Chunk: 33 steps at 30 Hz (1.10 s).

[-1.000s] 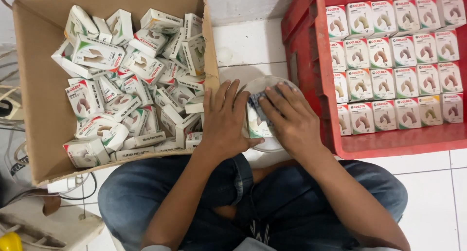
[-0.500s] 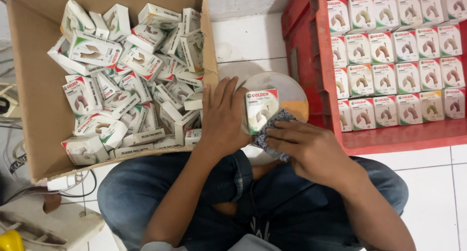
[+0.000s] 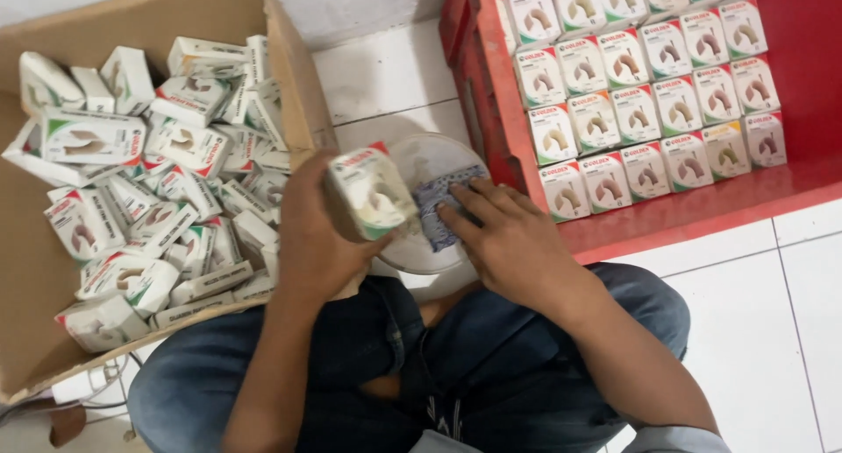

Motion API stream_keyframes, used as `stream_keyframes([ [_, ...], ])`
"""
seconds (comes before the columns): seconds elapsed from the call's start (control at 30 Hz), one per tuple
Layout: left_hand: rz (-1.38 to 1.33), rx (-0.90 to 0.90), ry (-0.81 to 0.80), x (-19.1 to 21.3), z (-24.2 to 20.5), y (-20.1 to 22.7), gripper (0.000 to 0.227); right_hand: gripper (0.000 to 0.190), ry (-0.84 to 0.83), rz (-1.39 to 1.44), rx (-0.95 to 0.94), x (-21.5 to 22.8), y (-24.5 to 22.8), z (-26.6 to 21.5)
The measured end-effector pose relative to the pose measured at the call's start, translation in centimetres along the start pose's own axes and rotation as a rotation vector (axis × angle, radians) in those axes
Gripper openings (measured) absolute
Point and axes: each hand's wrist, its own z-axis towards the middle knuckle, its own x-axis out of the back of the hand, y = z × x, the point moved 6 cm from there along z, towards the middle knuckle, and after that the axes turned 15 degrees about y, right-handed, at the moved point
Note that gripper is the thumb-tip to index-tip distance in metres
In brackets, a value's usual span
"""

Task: Cleaning small product boxes with a cloth and stacking them neatly into a plastic crate.

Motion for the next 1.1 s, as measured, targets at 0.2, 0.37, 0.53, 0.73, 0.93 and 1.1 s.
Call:
stream_keyframes([
  [0.2,-0.186,0.158,0.013,0.2,1.8,1.6,0.119,0.044,0.326,0.231,-0.166,2.5,0.9,0.9],
  [0.37,-0.343,0.079,-0.086,-5.0,1.9,7.3,0.110,0.040,0.359,0.659,-0.710,4.1,4.4,0.1],
  [0.53,-0.471,0.080,-0.163,-9.5,3.5,9.6,0.103,0.033,0.314,0.947,-1.005,4.7,10.4,-1.2],
  [0.73,-0.216,-0.104,-0.254,-15.3,3.6,8.2,0.110,0.029,0.470,0.931,-1.221,5.6,17.5,0.1],
  [0.93,-0.096,-0.096,-0.134,-16.4,2.8,6.0,0.083,0.026,0.350,0.754,-1.464,-1.3,24.4,2.3],
  [1.1,-0.100,-0.055,-0.182,-16.4,3.1,6.0,0.077,0.023,-0.023,0.669,-1.541,-7.4,25.9,3.1],
])
